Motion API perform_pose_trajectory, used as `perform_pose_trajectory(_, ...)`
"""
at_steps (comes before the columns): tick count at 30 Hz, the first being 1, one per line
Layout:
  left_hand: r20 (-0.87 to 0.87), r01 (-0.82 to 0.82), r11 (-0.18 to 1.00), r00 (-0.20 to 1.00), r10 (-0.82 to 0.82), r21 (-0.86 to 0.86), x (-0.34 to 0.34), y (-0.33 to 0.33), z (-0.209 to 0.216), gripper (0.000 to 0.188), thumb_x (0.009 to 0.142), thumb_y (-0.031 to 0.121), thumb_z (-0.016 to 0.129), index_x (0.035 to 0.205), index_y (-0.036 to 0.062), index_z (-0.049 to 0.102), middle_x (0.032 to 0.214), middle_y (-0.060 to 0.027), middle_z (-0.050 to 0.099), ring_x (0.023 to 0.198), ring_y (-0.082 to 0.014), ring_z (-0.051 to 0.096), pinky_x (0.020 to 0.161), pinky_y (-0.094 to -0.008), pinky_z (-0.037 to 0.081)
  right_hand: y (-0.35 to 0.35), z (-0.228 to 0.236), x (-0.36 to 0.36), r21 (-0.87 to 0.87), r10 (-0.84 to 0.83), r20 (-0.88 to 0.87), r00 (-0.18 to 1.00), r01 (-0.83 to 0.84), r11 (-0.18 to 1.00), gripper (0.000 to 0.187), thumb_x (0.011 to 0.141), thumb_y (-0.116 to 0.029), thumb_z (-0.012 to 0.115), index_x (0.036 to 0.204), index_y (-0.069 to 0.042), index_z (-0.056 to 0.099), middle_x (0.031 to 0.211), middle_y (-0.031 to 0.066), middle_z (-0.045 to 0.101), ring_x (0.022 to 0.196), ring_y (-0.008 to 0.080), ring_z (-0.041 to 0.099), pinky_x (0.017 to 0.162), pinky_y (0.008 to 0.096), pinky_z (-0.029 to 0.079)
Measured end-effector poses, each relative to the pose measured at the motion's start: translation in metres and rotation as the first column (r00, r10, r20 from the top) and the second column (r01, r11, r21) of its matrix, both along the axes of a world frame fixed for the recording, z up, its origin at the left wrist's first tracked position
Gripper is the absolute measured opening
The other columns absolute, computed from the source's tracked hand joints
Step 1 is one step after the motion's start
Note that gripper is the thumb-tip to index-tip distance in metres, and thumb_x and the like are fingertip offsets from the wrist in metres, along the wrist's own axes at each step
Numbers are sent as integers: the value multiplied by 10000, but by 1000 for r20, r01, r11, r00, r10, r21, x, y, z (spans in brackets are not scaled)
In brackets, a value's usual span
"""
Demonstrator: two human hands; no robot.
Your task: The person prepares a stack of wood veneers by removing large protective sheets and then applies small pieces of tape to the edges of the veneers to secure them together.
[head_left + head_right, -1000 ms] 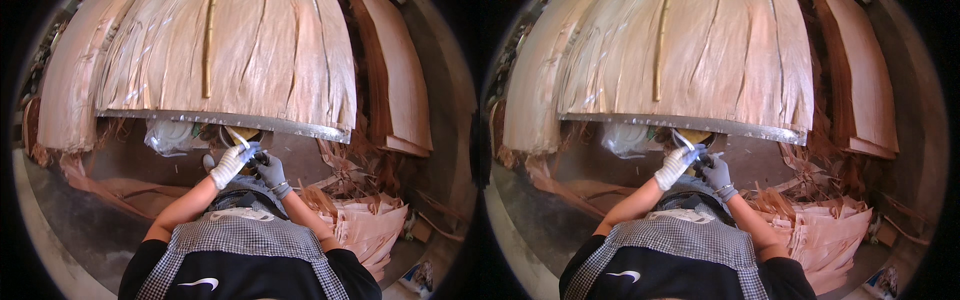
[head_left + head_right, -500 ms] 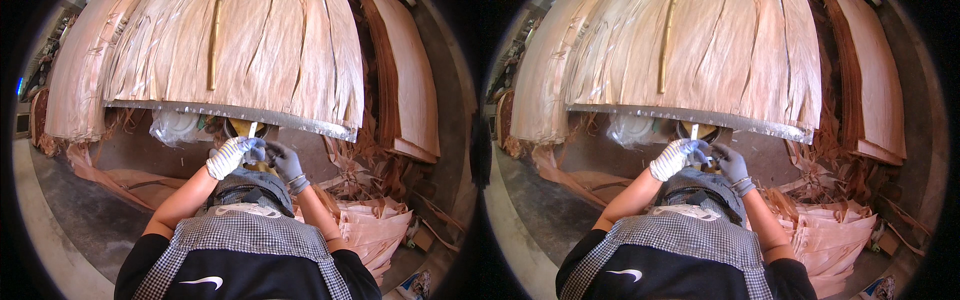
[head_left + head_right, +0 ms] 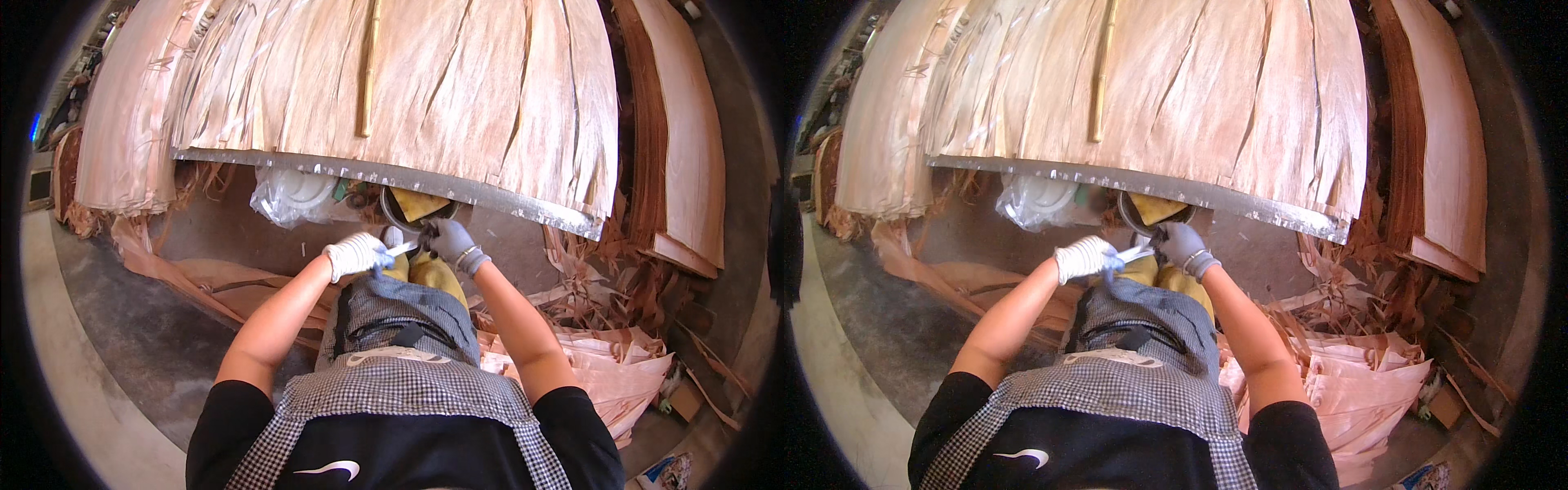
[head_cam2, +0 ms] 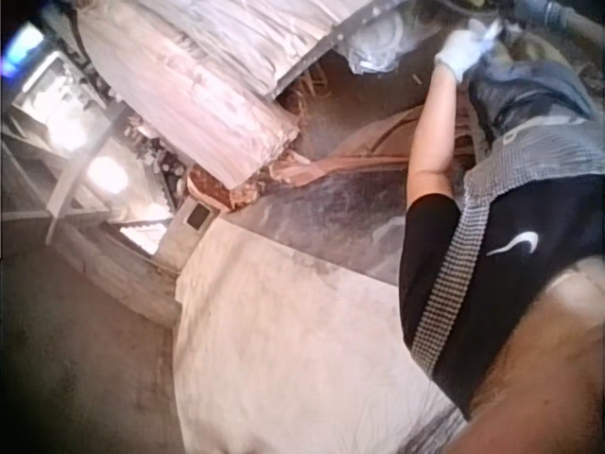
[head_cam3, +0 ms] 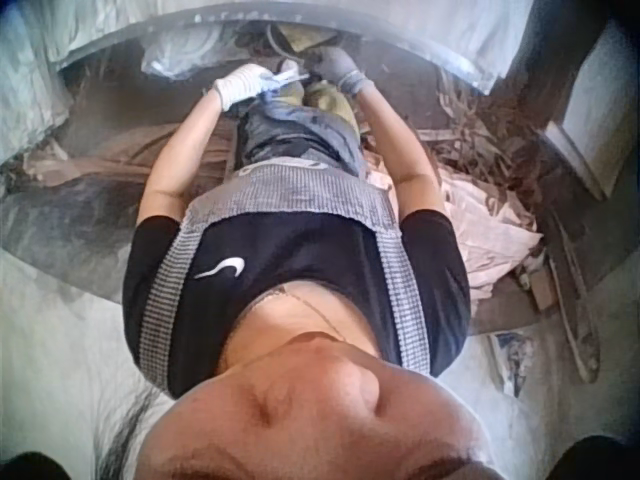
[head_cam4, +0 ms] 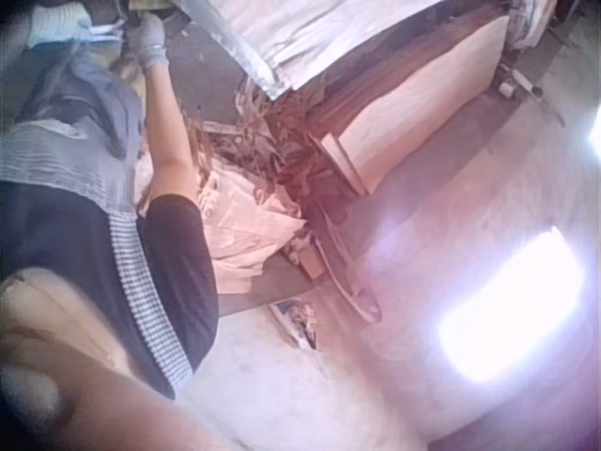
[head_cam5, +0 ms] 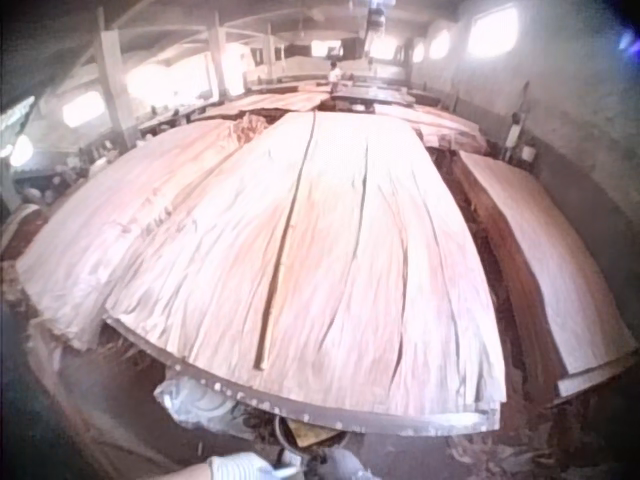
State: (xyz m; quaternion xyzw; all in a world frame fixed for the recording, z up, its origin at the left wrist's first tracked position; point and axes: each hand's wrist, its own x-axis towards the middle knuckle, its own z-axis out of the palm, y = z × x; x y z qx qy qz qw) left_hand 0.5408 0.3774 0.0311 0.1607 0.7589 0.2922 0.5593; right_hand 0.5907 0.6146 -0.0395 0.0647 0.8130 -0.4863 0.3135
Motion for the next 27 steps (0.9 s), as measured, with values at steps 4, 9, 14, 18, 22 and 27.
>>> perform_pose_trajectory(4,-853,-72,913,392,-345,-402,-18,6,-32,518,773,339,690,1199,57,603,1169,-141,595,1151,-299,530,1017,-513,368,-6,-69,-34,405,-123,-265,956,226,886,316,836,-339,631,974,-63,697,896,144,713,820,368,668,697,446,522)
perform_pose_trajectory(9,-705,268,799,377,-601,-538,-6,62,-106,486,911,171,438,1394,124,468,1474,-30,403,1363,-258,343,1153,-561,131,-22,-103,-39,651,-22,-414,910,312,692,432,903,-442,499,1120,-110,671,1106,184,668,993,407,633,853,471,512)
perform_pose_trajectory(14,-687,304,774,358,-633,-555,-8,70,-145,537,932,124,368,1468,152,379,1529,-20,341,1409,-262,282,1164,-547,123,69,-79,17,749,-136,-43,990,122,651,356,922,-367,494,1014,-85,691,1021,196,677,899,394,651,789,473,530)
perform_pose_trajectory(18,-673,331,740,310,-671,-586,-15,62,-145,520,947,134,328,1464,166,376,1553,-10,304,1427,-260,256,1181,-519,114,202,-3,161,897,-448,-56,892,242,370,157,874,-203,569,940,-71,623,939,233,660,892,426,626,734,494,499)
perform_pose_trajectory(22,-657,412,727,325,-681,-550,-21,56,-149,520,949,118,280,1457,165,385,1548,-16,317,1423,-277,263,1185,-506,118,312,129,342,964,-579,-166,798,256,76,226,913,-223,493,941,-77,662,983,217,660,914,373,650,742,482,497)
perform_pose_trajectory(27,-572,458,686,382,-726,-565,-29,63,-136,621,920,333,461,1490,129,323,1564,-56,286,1435,-289,240,1170,-499,123,352,275,501,850,-793,-521,317,104,-517,188,831,-123,648,947,24,664,836,186,702,702,292,677,556,401,494)
